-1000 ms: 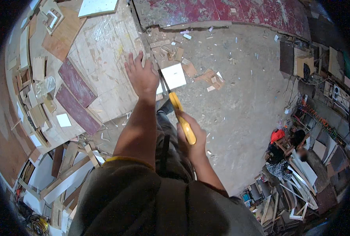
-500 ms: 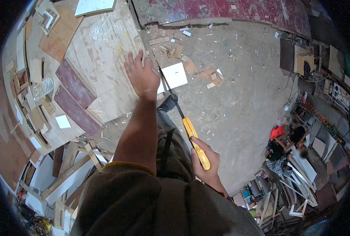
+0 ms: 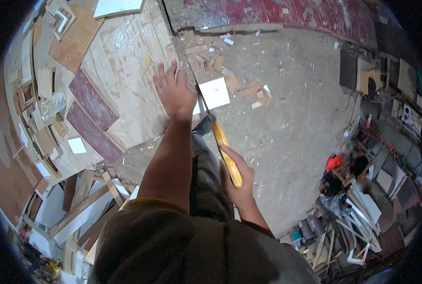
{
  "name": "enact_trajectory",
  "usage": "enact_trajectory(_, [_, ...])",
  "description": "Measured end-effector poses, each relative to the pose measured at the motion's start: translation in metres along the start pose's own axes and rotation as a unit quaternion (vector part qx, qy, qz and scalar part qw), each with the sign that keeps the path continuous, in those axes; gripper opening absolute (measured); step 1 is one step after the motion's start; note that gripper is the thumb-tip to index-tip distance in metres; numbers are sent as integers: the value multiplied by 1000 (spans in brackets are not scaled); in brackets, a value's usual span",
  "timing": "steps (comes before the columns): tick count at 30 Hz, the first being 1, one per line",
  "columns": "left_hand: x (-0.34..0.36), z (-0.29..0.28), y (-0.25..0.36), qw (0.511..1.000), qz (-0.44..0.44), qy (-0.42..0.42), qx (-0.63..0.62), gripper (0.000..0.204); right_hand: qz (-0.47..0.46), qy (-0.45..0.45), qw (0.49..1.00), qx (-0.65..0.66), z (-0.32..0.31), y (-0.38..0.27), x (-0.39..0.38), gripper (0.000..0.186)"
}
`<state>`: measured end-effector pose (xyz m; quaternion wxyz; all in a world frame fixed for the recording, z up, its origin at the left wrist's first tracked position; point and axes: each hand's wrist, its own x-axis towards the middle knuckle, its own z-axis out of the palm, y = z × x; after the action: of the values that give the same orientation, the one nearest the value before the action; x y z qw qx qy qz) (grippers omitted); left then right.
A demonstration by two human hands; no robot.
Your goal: The person saws a piece of wood with a hand saw, then checks the fit between two wooden blocks by hand.
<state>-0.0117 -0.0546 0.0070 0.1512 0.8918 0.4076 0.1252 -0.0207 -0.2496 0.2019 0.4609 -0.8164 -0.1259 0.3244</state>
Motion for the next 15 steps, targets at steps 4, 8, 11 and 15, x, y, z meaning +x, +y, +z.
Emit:
enact_trajectory(4, [1, 1, -2, 1000, 5, 4, 3, 18, 1, 10, 1000, 2, -16, -6, -22, 38])
enact_trajectory(8, [-4, -1, 2, 1000, 18, 17, 10, 21, 30, -29, 999, -7, -25, -17, -32, 44])
enact_trajectory(11, [0, 1, -8, 999, 9, 26, 28, 19, 19, -17, 1000, 1, -35, -10, -47, 39])
enact_trajectory(15, [-1, 5, 0, 999, 13, 17, 26, 18, 117, -46, 988, 92, -8, 19, 1, 43])
